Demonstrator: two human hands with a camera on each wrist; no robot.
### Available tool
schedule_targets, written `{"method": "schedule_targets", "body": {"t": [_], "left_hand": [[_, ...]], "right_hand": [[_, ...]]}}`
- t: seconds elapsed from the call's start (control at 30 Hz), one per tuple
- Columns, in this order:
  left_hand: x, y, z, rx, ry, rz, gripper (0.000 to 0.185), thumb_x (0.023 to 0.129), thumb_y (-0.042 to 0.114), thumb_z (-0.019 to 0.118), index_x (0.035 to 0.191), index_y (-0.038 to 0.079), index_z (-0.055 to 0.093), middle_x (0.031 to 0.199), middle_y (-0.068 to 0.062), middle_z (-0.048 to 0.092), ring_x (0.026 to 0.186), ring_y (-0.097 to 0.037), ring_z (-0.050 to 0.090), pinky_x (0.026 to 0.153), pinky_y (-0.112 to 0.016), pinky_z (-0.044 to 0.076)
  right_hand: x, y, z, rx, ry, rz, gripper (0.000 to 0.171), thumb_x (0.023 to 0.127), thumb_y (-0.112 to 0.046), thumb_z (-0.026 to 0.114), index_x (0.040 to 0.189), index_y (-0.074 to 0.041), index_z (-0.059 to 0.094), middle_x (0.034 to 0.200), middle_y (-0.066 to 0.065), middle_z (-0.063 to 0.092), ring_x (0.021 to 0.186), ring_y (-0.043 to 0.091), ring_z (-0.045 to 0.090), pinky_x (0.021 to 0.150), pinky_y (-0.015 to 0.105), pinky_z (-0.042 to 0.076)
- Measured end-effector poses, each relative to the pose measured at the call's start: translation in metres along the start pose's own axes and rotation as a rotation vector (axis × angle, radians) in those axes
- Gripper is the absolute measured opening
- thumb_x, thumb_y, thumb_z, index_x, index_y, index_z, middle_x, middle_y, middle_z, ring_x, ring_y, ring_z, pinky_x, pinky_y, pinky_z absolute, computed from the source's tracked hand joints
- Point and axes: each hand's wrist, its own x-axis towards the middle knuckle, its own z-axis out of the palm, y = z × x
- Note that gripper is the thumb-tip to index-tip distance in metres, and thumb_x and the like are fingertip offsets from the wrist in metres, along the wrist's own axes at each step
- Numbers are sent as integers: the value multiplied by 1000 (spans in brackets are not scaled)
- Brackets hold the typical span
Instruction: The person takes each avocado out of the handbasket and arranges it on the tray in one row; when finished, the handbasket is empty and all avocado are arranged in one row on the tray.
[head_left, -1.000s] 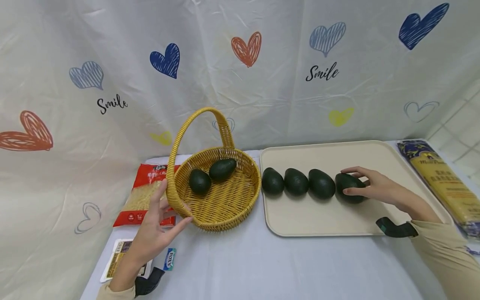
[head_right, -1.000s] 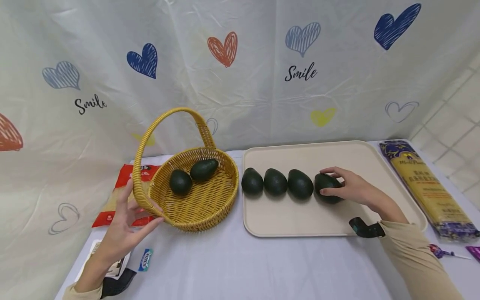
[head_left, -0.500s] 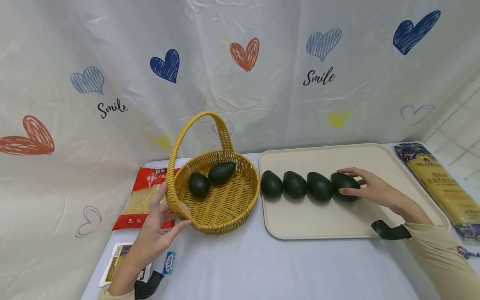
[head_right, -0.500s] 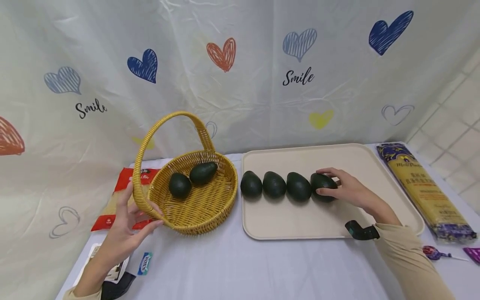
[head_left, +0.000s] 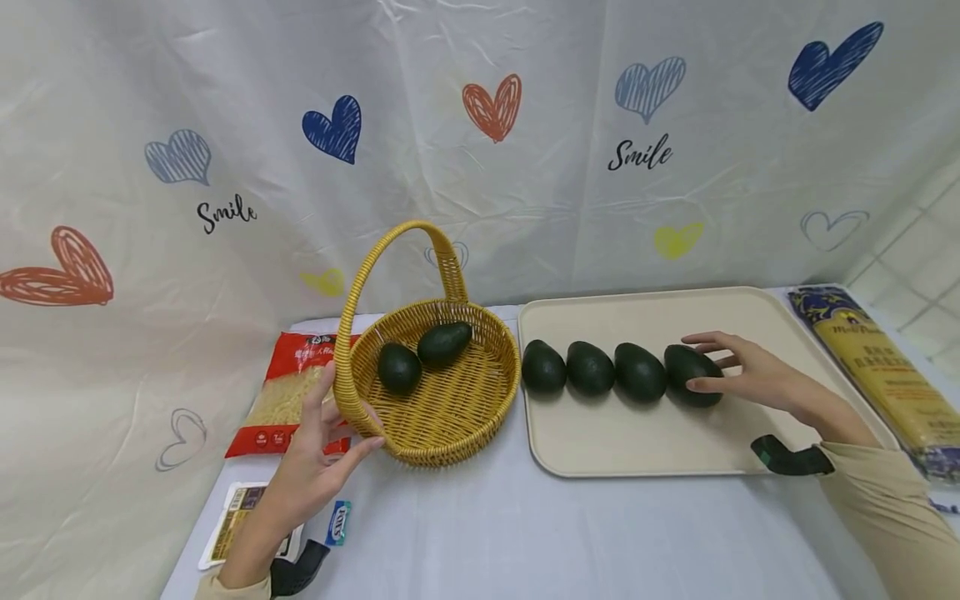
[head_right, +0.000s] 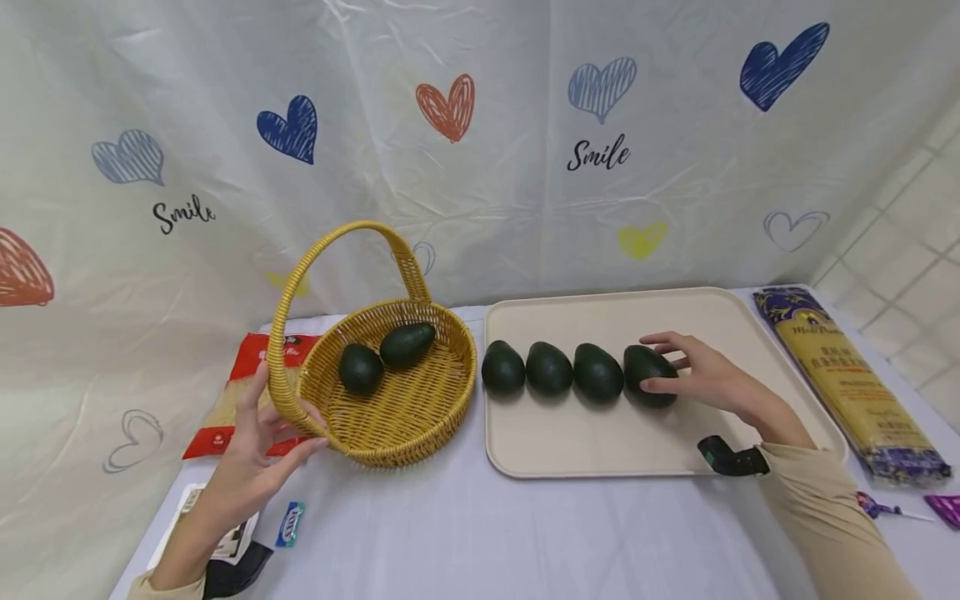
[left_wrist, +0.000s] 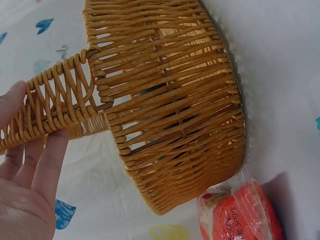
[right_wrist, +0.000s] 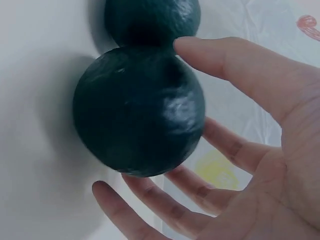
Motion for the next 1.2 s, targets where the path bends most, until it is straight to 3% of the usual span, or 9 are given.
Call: {"method": "schedule_targets", "body": {"t": [0.27,0.47,0.7,0.87,1.2], "left_hand": [[1,0,0,-5,7,8,124,71,-29,77,167,8,7,113,-15,68,124,7,57,98,-15,50],[1,0,0,0,6,-9,124,71,-29,77,167,8,7,116,-16,68,125,5,57,98,-15,50],[1,2,0,2,8,-24,123,72,-27,77,167,10,8,122,-18,67,125,5,57,95,-17,53],[1,0,0,-17,6,-7,124,72,-29,76,167,9,7,112,-18,68,124,8,56,97,-16,51],[0,-2,0,-23,6,5,123,72,-28,77,167,8,8,108,-12,69,120,4,60,96,-16,52]], "right_hand": [[-3,-6,-13,-1,2,-5,71,98,-27,75,154,-1,40,154,32,40,130,57,47,96,73,43],[-4,-6,-13,-21,-9,8,67,98,-22,75,151,3,43,152,34,41,128,59,50,94,71,46],[-3,0,-5,-9,3,8,65,96,-20,77,149,4,48,143,37,50,120,56,56,89,49,53],[-1,0,-3,17,2,35,65,98,-22,75,150,5,47,144,39,48,122,55,56,80,34,58],[4,-1,0,52,7,69,65,102,-26,70,152,6,44,147,41,43,124,54,54,76,30,60]]}}
